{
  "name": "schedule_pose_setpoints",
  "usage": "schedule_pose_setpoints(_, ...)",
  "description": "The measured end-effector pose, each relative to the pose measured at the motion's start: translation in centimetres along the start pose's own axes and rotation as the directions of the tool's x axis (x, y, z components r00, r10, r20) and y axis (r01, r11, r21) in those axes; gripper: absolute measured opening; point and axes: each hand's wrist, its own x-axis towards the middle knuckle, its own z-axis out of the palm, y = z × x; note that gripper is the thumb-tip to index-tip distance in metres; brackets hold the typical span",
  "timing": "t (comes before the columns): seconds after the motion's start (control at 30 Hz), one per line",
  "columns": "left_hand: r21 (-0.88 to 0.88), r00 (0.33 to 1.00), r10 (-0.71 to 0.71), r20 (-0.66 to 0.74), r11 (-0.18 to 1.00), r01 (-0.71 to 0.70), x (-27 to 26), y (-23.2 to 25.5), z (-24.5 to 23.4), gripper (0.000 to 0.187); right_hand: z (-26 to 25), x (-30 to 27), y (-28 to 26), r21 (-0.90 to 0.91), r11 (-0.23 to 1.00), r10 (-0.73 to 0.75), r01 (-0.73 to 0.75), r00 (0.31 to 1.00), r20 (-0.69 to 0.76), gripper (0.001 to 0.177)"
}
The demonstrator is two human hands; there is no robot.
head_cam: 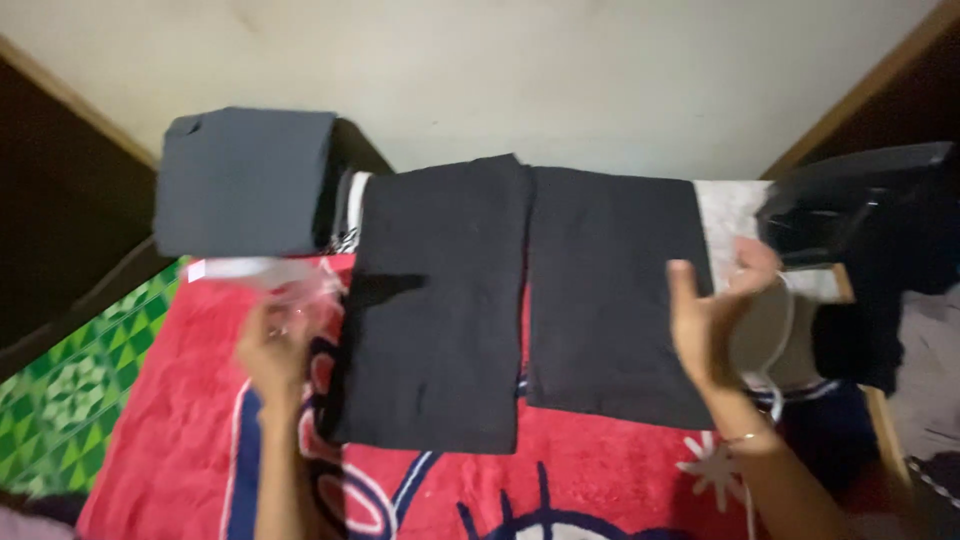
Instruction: Ironing a pair of dark pants on a flat surface using a spray bottle and an iron.
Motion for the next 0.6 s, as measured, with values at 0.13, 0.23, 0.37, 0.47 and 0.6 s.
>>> schedule_pose_setpoints(0.13,0.206,0.991,0.076,-0.106,0.977,-0.053,0.5,-6.0,0.5,0.033,-4.9,2.1,8.4,-0.11,0.992,0.048,-0.064,0.988,-0.145,0.06)
schedule_pose_setpoints(0.23,0.282,0.986,0.093,-0.138,0.958,-0.05,0.2,-7.4,0.9,0.038,-5.4,2.7,18.1,0.128,0.992,0.033,-0.001,0.97,-0.241,0.074)
schedule_pose_setpoints(0.37,0.326,0.984,0.091,-0.155,0.945,-0.036,-0.7,-7.5,0.7,0.052,-4.8,6.1,24.8,0.091,0.991,0.11,-0.102,0.99,-0.085,0.039)
schedule_pose_setpoints(0.47,0.325,0.973,0.139,-0.187,0.943,-0.072,-3.0,-5.7,-0.7,0.067,-7.2,9.3,18.8,0.348,0.928,0.122,-0.132,0.991,0.051,0.027)
schedule_pose_setpoints(0.6,0.551,0.876,0.383,-0.292,0.816,-0.173,-5.8,-3.0,-2.3,0.052,-11.7,13.5,10.3,0.464,0.761,0.283,-0.454,0.875,0.392,0.028)
